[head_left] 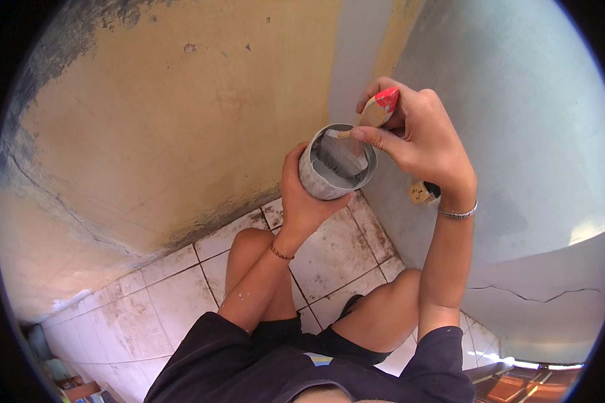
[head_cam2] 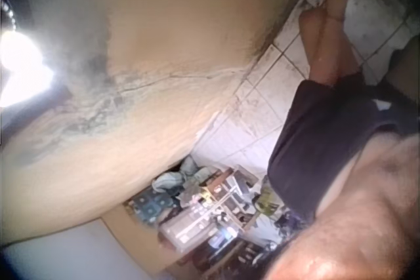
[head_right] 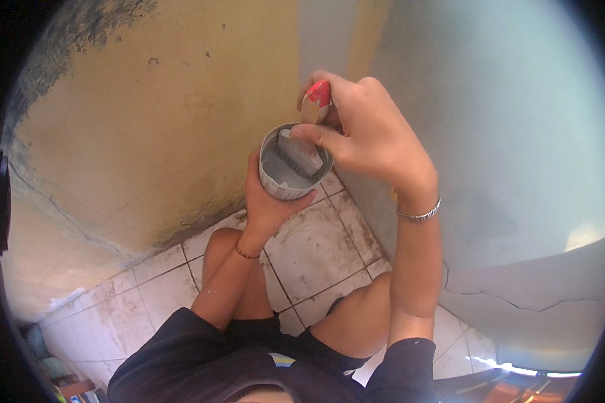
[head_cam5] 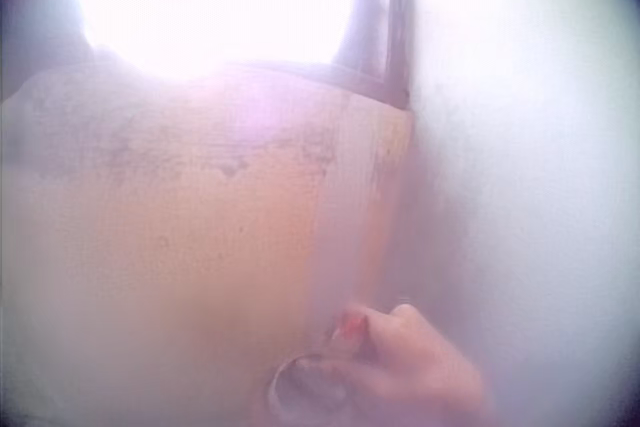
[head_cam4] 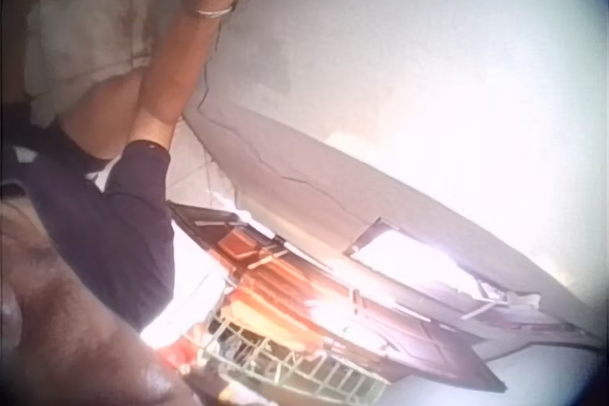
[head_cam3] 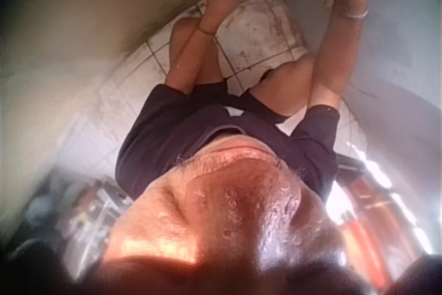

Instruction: The person sweeps a tiled floor with a broom and dustpan, then paints a wall section with a brush and paint can. The person moves between a balcony and an interior room, handling cleaning tools and painting supplies.

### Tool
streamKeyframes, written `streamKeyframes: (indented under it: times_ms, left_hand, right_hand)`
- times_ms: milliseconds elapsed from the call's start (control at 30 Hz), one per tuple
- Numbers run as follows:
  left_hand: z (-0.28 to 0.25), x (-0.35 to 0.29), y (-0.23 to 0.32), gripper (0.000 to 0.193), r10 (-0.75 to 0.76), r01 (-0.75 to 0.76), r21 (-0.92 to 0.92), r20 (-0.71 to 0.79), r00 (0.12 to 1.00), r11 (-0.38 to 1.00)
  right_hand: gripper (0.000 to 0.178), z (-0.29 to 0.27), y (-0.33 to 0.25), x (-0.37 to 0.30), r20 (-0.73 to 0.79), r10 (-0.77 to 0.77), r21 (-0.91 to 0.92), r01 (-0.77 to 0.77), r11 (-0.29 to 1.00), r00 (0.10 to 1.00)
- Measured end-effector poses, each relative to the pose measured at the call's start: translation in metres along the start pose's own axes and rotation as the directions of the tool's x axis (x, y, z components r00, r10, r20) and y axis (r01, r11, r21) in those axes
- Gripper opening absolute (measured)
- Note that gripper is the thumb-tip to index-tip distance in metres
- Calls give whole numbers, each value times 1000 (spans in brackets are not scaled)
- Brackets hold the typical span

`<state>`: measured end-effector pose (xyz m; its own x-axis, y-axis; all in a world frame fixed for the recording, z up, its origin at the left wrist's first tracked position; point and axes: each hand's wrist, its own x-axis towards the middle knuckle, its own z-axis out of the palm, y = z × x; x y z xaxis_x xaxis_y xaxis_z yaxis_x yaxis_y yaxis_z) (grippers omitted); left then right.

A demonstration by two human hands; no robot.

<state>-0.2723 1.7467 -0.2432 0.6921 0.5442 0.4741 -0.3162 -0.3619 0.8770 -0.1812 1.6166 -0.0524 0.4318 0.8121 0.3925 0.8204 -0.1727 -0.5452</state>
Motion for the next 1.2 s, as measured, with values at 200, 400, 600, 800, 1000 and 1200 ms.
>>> streamKeyframes:
  times_ms: [200,400,600,800,1000,1200]
  left_hand:
    - [-1,-1,8,94,-5,4,-30,-26,1000,1000]
    - [-1,-2,4,93,33,-33,5,-27,999,999]
    - [-2,-4,8,92,14,-12,33,-40,999,999]
    - [-6,-3,9,97,11,-13,-26,-77,997,1000]
    - [-8,-4,13,94,11,-12,-6,-103,995,1000]
    - [-10,-3,13,92,-11,8,-20,-148,989,1000]
  right_hand:
    - [24,3,-5,3,32,-30,-10,31,999,999]
    - [25,9,-7,7,73,-35,-66,40,997,997]
    - [26,13,-4,9,53,-101,-86,106,991,993]
    - [23,4,-16,5,-34,-107,-32,106,994,994]
    - [22,2,-21,0,-184,-227,-13,229,973,956]
    - [23,1,-27,1,-193,-201,-21,201,979,960]
